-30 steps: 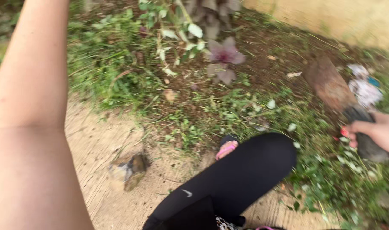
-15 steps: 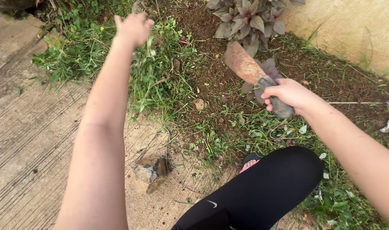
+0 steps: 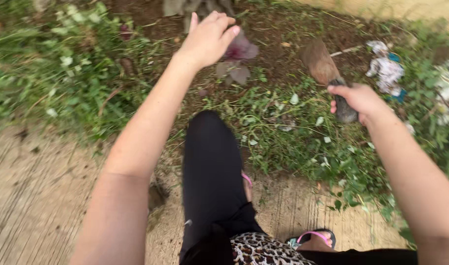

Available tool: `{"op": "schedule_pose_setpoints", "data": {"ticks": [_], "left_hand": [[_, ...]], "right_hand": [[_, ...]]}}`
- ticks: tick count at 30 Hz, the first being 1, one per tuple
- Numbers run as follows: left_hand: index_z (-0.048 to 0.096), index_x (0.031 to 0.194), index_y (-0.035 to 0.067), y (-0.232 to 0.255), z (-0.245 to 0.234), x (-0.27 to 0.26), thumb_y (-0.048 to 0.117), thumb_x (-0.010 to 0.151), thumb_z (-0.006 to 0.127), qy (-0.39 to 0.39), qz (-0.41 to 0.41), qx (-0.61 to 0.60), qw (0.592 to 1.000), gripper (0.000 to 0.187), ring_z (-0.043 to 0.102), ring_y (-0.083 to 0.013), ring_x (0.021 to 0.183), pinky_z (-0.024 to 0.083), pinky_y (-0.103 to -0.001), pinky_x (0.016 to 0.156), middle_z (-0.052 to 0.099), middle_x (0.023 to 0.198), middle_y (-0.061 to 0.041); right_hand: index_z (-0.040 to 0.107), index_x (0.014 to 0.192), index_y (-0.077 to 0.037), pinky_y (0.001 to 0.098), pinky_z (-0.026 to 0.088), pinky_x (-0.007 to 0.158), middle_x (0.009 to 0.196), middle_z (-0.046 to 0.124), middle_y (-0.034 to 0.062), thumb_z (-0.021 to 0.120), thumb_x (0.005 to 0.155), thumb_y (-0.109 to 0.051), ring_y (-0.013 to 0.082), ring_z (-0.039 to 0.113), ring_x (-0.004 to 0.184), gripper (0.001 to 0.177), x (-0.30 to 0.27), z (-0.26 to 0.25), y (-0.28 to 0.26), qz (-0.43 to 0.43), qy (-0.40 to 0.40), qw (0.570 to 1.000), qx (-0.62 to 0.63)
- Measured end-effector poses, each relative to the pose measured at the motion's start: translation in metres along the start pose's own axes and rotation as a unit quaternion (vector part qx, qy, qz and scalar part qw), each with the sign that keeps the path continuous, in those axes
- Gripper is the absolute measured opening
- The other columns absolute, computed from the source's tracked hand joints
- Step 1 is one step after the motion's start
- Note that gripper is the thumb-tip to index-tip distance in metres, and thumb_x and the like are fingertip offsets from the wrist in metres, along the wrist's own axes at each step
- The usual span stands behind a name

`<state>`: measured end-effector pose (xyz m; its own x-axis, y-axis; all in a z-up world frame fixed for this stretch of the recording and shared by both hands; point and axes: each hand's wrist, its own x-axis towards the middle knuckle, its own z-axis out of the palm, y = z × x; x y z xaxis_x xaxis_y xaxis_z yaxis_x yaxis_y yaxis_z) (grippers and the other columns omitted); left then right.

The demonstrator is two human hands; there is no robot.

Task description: The person uses a hoe to loosen soil and remove weeds from a garden bed. They repeatedly strike the ground near plants and pull out unwanted vegetation by hand, clearing the area around the desired plants.

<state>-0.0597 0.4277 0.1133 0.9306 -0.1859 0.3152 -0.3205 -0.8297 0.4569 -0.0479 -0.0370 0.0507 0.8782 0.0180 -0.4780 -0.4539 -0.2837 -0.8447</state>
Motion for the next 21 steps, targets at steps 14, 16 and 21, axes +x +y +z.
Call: {"op": "schedule_pose_setpoints", "data": {"ticks": [14, 16, 21], "left_hand": [[0.045, 0.147, 0.004, 0.094, 0.170, 0.047, 0.051, 0.105, 0.037, -0.202, -0.045, 0.071, 0.976, 0.064, 0.017, -0.0376, 0.153, 0.000, -0.069, 0.117, 0.030, 0.160, -0.024], [0.046, 0.147, 0.003, 0.112, 0.184, 0.049, 0.049, 0.106, 0.037, -0.231, -0.025, 0.115, 0.966, 0.063, 0.017, -0.0361, 0.157, 0.002, -0.069, 0.120, 0.032, 0.162, -0.022], [0.044, 0.149, 0.006, 0.119, 0.207, 0.057, 0.049, 0.104, 0.039, -0.206, 0.007, 0.091, 0.974, 0.062, 0.015, -0.0359, 0.155, -0.003, -0.068, 0.121, 0.031, 0.161, -0.022]], "right_hand": [[0.059, 0.114, -0.008, 0.0404, 0.059, 0.059, 0.085, 0.071, 0.0086, 0.071, 0.099, -0.021, 0.0219, 0.070, 0.071, 0.023, 0.091, -0.133, 0.272, 0.041, 0.310, 0.896, 0.315], [0.058, 0.112, -0.006, 0.0423, 0.062, 0.069, 0.094, 0.069, 0.0108, 0.066, 0.096, -0.010, 0.0241, 0.070, 0.083, 0.018, 0.121, -0.073, 0.284, 0.125, 0.298, 0.870, 0.372], [0.053, 0.106, 0.018, 0.0393, 0.057, 0.068, 0.083, 0.067, 0.0201, 0.072, 0.088, -0.009, 0.0249, 0.066, 0.069, 0.037, 0.089, 0.056, 0.312, 0.117, -0.002, 0.972, 0.201]]}}
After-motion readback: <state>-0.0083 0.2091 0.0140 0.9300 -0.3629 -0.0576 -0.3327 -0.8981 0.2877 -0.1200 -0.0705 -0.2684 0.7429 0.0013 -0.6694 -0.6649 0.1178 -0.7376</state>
